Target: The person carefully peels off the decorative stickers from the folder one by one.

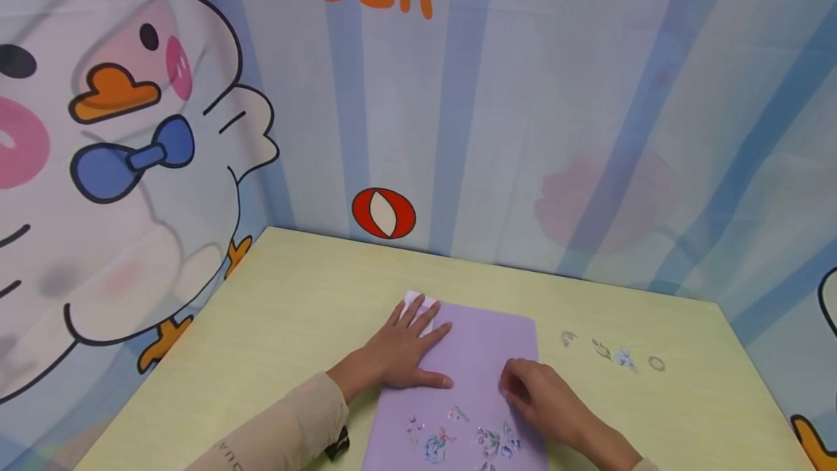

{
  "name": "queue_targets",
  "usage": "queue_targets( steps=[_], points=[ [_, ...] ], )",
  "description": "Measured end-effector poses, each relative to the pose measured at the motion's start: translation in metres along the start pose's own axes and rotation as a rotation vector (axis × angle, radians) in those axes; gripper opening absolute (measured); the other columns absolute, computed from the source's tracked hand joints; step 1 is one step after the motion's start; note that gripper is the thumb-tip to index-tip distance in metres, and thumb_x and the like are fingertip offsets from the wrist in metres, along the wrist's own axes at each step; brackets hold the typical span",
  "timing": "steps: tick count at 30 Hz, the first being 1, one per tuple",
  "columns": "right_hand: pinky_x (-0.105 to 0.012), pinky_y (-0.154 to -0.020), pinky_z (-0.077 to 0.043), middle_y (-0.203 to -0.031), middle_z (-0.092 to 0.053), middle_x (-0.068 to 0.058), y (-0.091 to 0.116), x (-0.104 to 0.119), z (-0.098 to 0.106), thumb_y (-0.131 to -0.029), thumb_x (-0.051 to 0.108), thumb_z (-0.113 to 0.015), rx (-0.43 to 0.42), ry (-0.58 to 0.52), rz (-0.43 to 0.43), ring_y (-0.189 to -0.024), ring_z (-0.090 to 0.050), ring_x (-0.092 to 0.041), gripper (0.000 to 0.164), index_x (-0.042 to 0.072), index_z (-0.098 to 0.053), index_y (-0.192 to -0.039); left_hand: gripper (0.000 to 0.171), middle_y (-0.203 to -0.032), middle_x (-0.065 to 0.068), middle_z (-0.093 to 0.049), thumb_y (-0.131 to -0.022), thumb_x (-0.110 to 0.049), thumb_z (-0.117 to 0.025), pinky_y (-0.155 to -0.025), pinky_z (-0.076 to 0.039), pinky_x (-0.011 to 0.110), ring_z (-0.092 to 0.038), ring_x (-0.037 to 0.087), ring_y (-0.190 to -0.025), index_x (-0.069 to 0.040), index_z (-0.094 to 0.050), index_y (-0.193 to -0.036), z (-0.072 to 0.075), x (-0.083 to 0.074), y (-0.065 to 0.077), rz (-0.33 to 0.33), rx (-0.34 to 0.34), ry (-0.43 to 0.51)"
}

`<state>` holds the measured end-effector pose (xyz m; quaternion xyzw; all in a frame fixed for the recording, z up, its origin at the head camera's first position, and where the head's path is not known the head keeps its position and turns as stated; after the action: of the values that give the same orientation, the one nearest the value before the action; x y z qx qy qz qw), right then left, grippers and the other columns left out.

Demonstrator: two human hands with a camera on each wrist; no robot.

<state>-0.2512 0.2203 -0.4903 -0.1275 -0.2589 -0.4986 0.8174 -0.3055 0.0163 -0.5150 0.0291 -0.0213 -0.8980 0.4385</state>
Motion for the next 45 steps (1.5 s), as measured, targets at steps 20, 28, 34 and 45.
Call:
queue_targets(
  steps=[20,28,34,45],
  points=[
    [-0.033,-0.067,-0.052,-0.091,-0.064,0.012,0.031,-0.061,0.097,-0.089,-0.004,-0.081,-0.394,0.185,0.072,-0.077,-0.058,0.001,0.022,0.016,-0.073,-0.095,0.103,-0.178,0.007,-0.011,-0.09,-0.092,-0.041,-0.129,-0.007,0.058,0.0,0.036,-0.164,-0.029,-0.026,-0.17,0.002,0.0,0.002,0.002,0.004,-0.004],
    [-0.028,-0.057,-0.047,-0.089,-0.066,0.001,0.058,-0.117,0.136,-0.093,-0.005,-0.075,-0.515,0.242,-0.032,-0.073,-0.056,-0.002,0.012,0.006,-0.074,-0.098,0.103,-0.178,0.007,-0.011,-0.09,-0.092,-0.039,-0.129,-0.007,0.058,-0.001,0.036,-0.164,-0.03,-0.026,-0.17,0.0,-0.001,-0.001,-0.003,-0.007,-0.02],
    [-0.03,-0.056,-0.043,-0.09,-0.066,-0.009,0.076,-0.16,0.147,-0.095,-0.003,-0.072,-0.544,0.258,-0.168,-0.071,-0.057,-0.009,0.005,0.0,-0.073,-0.099,0.103,-0.178,0.007,-0.011,-0.089,-0.092,-0.039,-0.129,-0.007,0.058,0.0,0.036,-0.164,-0.03,-0.025,-0.17,0.001,0.0,0.0,-0.001,-0.006,-0.016],
    [-0.039,-0.054,-0.043,-0.084,-0.06,-0.019,0.098,-0.213,0.149,-0.092,-0.004,-0.067,-0.548,0.342,-0.359,-0.066,-0.057,-0.029,0.004,-0.008,-0.068,-0.093,0.103,-0.179,0.007,-0.01,-0.09,-0.092,-0.039,-0.129,-0.006,0.057,0.0,0.035,-0.164,-0.03,-0.025,-0.17,0.001,0.0,0.001,0.003,0.008,-0.009]
  ],
)
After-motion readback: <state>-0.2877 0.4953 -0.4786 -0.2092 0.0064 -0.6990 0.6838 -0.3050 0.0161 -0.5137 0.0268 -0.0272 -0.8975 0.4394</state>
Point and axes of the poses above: each hand's wrist, its own y-axis away from the middle knuckle, its own z-axis out of the back of the hand, x = y × z, the point moved 8 cm from there along -y, towards the middle knuckle
